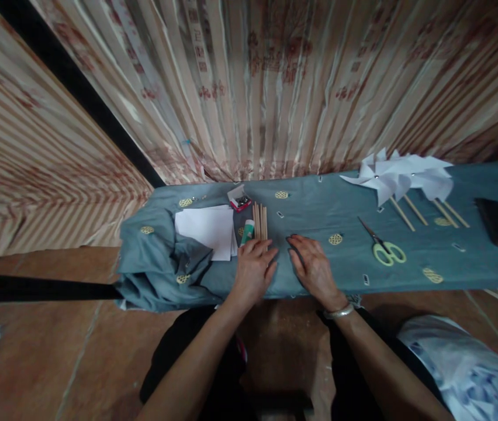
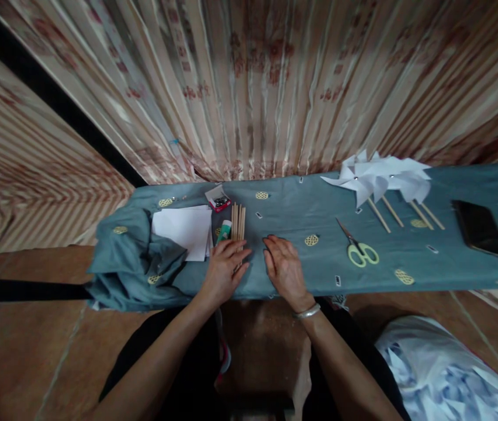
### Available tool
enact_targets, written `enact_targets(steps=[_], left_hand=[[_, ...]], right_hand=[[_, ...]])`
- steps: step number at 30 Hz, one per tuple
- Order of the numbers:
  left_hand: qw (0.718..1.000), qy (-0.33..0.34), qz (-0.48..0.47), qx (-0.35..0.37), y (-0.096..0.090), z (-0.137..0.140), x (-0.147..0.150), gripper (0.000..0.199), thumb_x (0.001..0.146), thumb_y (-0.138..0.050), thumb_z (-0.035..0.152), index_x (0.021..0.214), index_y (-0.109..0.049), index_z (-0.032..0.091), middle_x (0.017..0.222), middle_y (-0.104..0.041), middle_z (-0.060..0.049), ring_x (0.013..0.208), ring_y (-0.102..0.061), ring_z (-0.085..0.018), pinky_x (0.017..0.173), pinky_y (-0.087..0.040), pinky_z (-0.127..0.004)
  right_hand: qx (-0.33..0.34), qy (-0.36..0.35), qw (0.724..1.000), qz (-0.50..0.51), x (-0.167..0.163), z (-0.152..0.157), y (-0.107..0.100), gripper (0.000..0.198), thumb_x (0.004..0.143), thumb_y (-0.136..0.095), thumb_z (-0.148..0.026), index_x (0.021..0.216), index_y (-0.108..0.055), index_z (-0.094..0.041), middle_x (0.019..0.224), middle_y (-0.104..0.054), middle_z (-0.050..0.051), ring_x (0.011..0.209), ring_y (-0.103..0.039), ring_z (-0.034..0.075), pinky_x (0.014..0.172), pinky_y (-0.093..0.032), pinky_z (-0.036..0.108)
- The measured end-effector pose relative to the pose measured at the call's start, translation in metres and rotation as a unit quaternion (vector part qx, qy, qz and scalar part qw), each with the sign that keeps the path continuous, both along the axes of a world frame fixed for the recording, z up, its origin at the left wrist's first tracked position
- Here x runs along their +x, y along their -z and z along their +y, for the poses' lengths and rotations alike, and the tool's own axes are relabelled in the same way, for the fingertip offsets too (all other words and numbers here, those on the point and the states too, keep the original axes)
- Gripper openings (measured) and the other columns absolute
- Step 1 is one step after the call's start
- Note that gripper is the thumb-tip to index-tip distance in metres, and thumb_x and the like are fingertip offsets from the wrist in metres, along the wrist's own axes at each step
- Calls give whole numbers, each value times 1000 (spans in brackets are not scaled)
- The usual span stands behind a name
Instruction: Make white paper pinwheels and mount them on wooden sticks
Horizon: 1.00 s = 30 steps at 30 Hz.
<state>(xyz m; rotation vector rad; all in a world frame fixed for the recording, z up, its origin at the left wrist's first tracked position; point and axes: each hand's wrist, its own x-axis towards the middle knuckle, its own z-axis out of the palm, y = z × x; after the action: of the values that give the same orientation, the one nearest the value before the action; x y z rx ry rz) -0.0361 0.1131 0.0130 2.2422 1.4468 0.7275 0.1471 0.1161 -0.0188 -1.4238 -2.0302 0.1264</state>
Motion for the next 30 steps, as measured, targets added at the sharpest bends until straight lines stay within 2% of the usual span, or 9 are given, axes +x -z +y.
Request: enact_targets(steps=[5,12,17,19,24,30], left_hand=[[999,0,41,9,3,-2,1,31,84,-62,19,115,-67,18,129,-63,-12,123,-47,-31,99,-39,-54],[1000,-10,28,9,-4,3,-6,29,86,-60,21,115,-67,19,125,-65,-11,122,-47,-30,100,-39,-52],[996,-88,11,8,-8,16,-40,31,85,-59,19,115,-67,22,127,-64,-9,120,-48,-29,100,-41,-49],[994,-108,1,10,-7,19,-58,37,79,-67,23,116,-67,21,131,-60,-9,124,-47,-29,105,-40,-49],[995,-97,-36,1,1,16,-95,52,68,-79,29,117,-66,18,133,-58,-13,131,-45,-31,111,-37,-49],[996,-88,-5,-13,7,11,-110,48,66,-77,19,113,-68,19,130,-60,-11,133,-45,-32,111,-38,-53]], right_hand=[[-8,2,1000,1,-2,1,0,34,96,-42,-25,123,-62,-14,122,-66,15,116,-57,29,97,-47,47],[-1,-5,1000,-6,0,3,3,34,96,-43,-25,120,-63,-13,120,-66,16,114,-57,29,99,-46,48],[5,-13,1000,-2,1,3,5,35,96,-42,-28,120,-63,-14,119,-66,17,115,-58,30,99,-46,50],[6,-15,1000,-5,2,3,5,35,96,-42,-27,120,-63,-14,119,-66,17,114,-57,29,99,-46,49],[9,-23,999,-22,4,3,5,33,96,-44,-26,118,-63,-11,119,-66,17,113,-57,29,100,-46,46],[1,-21,1000,-22,4,3,3,35,96,-42,-28,119,-64,-14,118,-66,16,114,-57,29,99,-45,49]])
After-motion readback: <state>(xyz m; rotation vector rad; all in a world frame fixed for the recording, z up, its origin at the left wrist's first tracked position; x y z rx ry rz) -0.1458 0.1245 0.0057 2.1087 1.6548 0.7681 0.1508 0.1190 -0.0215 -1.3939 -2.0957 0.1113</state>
